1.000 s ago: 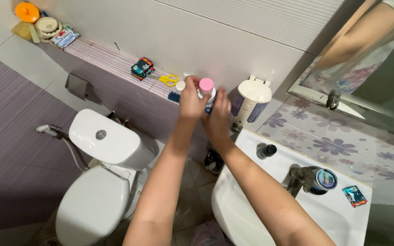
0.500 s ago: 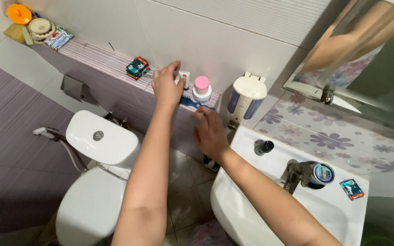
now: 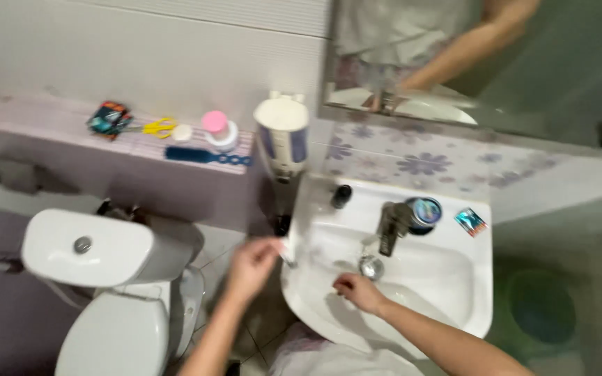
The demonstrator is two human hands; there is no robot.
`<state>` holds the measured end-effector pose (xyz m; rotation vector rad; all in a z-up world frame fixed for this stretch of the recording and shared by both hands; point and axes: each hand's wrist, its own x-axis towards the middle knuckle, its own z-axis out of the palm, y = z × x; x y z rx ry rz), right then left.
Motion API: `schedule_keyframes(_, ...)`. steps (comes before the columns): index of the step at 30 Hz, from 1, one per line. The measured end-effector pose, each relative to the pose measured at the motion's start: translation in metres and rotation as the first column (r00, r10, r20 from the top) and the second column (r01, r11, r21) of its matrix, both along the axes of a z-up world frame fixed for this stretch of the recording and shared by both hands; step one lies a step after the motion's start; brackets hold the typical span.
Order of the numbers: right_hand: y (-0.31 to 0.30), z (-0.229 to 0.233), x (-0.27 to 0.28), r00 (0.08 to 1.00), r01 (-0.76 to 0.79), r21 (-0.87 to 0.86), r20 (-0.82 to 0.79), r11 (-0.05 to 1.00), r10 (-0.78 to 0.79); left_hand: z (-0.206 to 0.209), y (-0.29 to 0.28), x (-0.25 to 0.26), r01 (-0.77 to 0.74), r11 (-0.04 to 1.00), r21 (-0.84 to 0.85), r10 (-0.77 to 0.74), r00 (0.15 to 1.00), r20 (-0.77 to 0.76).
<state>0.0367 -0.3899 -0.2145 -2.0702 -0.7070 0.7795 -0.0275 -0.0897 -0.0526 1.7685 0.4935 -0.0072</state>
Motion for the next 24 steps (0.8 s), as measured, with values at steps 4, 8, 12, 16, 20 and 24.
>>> schedule_keyframes(4,-0.071,-0.074,0.030,0.519,0.400,-0.382,-0.655,0.833,-0.550,-0.072,-0.104,0.022,0.288,0.958,-0.015,-0.282,0.924,-0.259)
schedule_keyframes(8,-0.086,-0.052,0.041,0.281,0.828,-0.008,-0.859,0.561,-0.428,-0.195,-0.181,0.061,0.293,0.944,0.149,-0.304,0.951,0.056)
schedule_keyframes(12,-0.097,-0.023,0.036,0.231,0.851,0.041,-0.925,0.523,-0.303,-0.281,-0.236,0.099,0.116,0.954,-0.278,-0.097,0.992,0.080)
schedule_keyframes(16,-0.097,-0.025,0.026,0.316,0.728,-0.103,-0.827,0.677,-0.466,-0.257,-0.260,0.103,-0.094,0.806,-0.584,0.038,0.994,-0.107)
schedule_keyframes(20,-0.089,-0.041,0.028,0.423,0.705,-0.053,-0.769,0.708,-0.479,-0.227,-0.267,0.105,-0.178,0.782,-0.597,-0.040,0.942,-0.333)
schedule_keyframes(24,-0.082,-0.043,0.039,0.323,0.730,-0.204,-0.739,0.653,-0.591,-0.246,-0.273,0.115,-0.137,0.777,-0.614,-0.092,0.941,-0.326)
